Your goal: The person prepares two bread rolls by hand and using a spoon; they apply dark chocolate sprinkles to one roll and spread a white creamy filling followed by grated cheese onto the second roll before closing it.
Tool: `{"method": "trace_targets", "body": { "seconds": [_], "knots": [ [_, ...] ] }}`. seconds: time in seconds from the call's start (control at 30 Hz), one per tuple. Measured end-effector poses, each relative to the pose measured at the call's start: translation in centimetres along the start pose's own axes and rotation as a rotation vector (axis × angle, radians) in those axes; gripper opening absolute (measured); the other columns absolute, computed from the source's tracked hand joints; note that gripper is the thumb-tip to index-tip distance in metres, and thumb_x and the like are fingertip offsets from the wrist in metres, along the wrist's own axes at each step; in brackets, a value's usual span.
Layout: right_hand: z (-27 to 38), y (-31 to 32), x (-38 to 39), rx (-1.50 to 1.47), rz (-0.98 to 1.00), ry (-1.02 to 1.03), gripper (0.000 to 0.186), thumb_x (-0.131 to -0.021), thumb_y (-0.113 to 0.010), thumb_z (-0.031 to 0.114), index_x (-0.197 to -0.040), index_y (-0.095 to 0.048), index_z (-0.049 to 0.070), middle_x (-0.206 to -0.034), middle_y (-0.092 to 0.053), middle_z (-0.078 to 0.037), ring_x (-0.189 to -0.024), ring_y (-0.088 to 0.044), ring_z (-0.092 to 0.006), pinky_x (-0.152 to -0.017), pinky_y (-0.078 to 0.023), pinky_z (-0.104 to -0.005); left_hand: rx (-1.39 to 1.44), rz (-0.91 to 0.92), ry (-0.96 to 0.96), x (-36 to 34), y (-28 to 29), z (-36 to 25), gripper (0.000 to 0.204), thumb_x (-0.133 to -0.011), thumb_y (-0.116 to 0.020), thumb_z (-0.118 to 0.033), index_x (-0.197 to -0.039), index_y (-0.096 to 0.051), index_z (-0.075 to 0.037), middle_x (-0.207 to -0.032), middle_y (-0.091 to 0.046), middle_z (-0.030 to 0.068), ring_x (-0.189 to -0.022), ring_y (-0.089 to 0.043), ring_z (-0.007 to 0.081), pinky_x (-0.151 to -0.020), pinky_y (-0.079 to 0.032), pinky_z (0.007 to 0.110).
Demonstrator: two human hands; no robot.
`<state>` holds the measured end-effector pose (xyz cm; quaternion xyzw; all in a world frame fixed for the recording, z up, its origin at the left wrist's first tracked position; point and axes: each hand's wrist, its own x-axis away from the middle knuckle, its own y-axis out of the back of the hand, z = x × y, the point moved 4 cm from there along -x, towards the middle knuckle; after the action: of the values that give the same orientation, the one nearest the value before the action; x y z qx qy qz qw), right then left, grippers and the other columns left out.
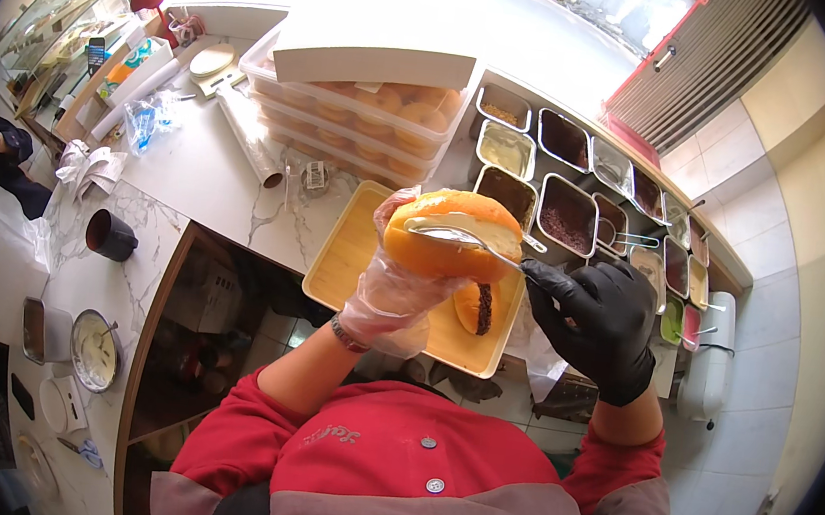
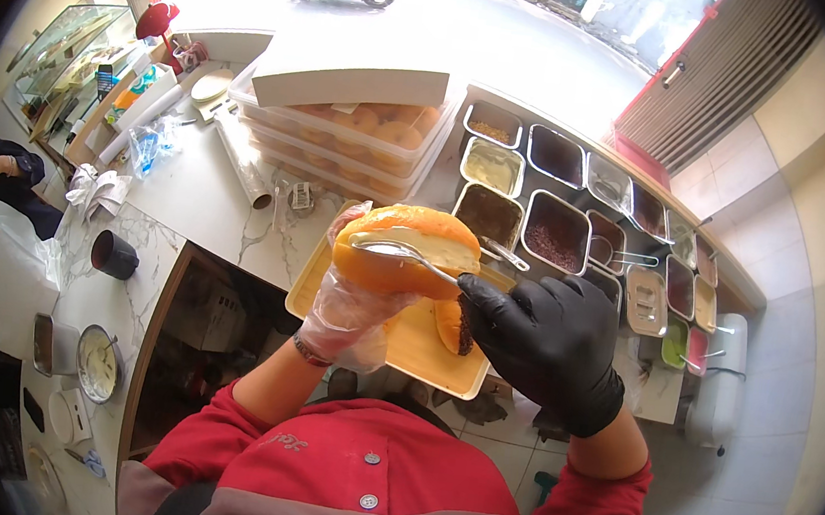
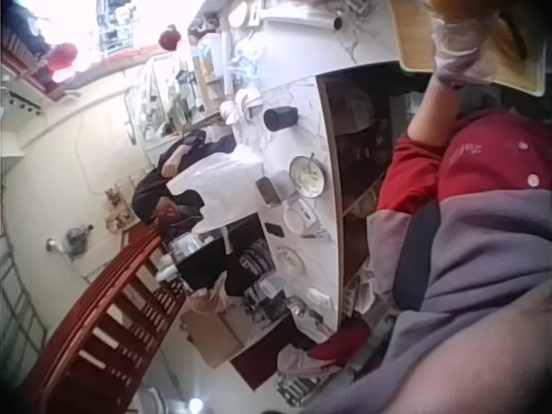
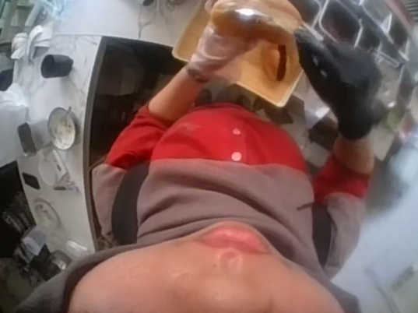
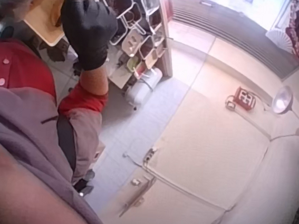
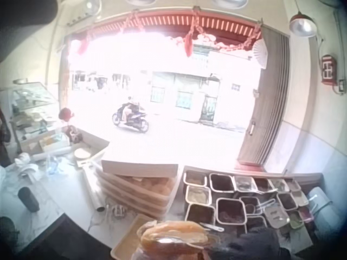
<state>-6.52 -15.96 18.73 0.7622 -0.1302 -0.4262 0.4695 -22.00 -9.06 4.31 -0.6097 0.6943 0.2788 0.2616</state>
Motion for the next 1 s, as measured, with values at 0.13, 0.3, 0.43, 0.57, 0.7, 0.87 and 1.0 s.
{"method": "trace_targets", "body": {
  "seconds": [0.13,0.3,0.43,0.57,0.7,0.87,1.0],
  "knots": [
    [0.2,1.0,-0.4,-0.015,-0.022,0.011,0.028,-0.065,-0.076,0.005,-0.091,-0.071,0.015,-0.058,-0.048,0.001,-0.05,-0.047,-0.0159,-0.048,-0.034,-0.0302,0.058,0.065,0.091,0.6,-0.4,1.0,0.09,-0.068,-0.083,-0.018,-0.137,-0.026,-0.008,-0.13,-0.046,0.0073,-0.121,-0.044,0.0187,-0.11,-0.024,0.035],
    [-0.2,0.2,0.0,0.054,-0.003,-0.028,0.029,-0.07,-0.076,0.02,-0.098,-0.071,0.02,-0.057,-0.043,0.004,-0.05,-0.045,-0.0136,-0.048,-0.033,-0.0296,-0.009,0.066,0.084,0.1,-0.5,0.4,0.088,-0.07,-0.081,-0.01,-0.137,-0.024,-0.008,-0.13,-0.046,0.0064,-0.123,-0.043,0.019,-0.111,-0.023,0.036],
    [0.1,0.1,-0.3,0.004,-0.022,0.006,0.029,-0.07,-0.076,0.019,-0.099,-0.071,0.02,-0.057,-0.041,0.003,-0.05,-0.044,-0.0136,-0.048,-0.033,-0.0298,0.2,-0.039,0.147,0.9,-0.8,1.3,0.084,-0.07,-0.081,-0.012,-0.136,-0.03,-0.008,-0.128,-0.047,0.0055,-0.123,-0.041,0.0203,-0.111,-0.021,0.037],
    [0.1,0.2,-0.3,0.021,-0.043,-0.011,0.029,-0.071,-0.075,0.018,-0.099,-0.07,0.02,-0.056,-0.04,0.004,-0.049,-0.043,-0.0136,-0.048,-0.032,-0.0301,0.129,-0.042,0.135,0.2,-0.5,0.6,0.085,-0.068,-0.083,-0.016,-0.135,-0.031,-0.009,-0.126,-0.048,0.0046,-0.123,-0.04,0.0208,-0.112,-0.018,0.038],
    [0.3,0.5,-0.8,0.007,-0.033,-0.028,0.029,-0.069,-0.075,0.018,-0.098,-0.071,0.02,-0.056,-0.04,0.003,-0.048,-0.043,-0.014,-0.048,-0.033,-0.0303,-0.204,0.042,0.042,0.0,-0.4,0.0,0.091,-0.068,-0.084,-0.016,-0.137,-0.024,-0.009,-0.128,-0.045,0.0039,-0.124,-0.037,0.0191,-0.112,-0.018,0.036],
    [0.2,0.5,-0.7,-0.017,-0.028,-0.056,0.029,-0.068,-0.076,0.018,-0.097,-0.071,0.019,-0.056,-0.04,0.003,-0.048,-0.043,-0.0139,-0.047,-0.033,-0.0303,0.061,-0.016,0.051,0.0,-0.1,-0.1,0.09,-0.07,-0.082,-0.02,-0.136,-0.023,-0.008,-0.128,-0.043,0.0061,-0.122,-0.04,0.0191,-0.11,-0.022,0.034],
    [0.4,0.6,-1.0,-0.018,-0.022,-0.035,0.028,-0.068,-0.076,0.018,-0.096,-0.071,0.019,-0.056,-0.04,0.003,-0.048,-0.043,-0.0141,-0.047,-0.033,-0.0305,-0.028,0.085,0.127,0.2,0.1,0.0,0.092,-0.072,-0.081,-0.017,-0.135,-0.014,-0.007,-0.127,-0.041,0.0099,-0.117,-0.045,0.0213,-0.107,-0.03,0.034]
  ]
}}
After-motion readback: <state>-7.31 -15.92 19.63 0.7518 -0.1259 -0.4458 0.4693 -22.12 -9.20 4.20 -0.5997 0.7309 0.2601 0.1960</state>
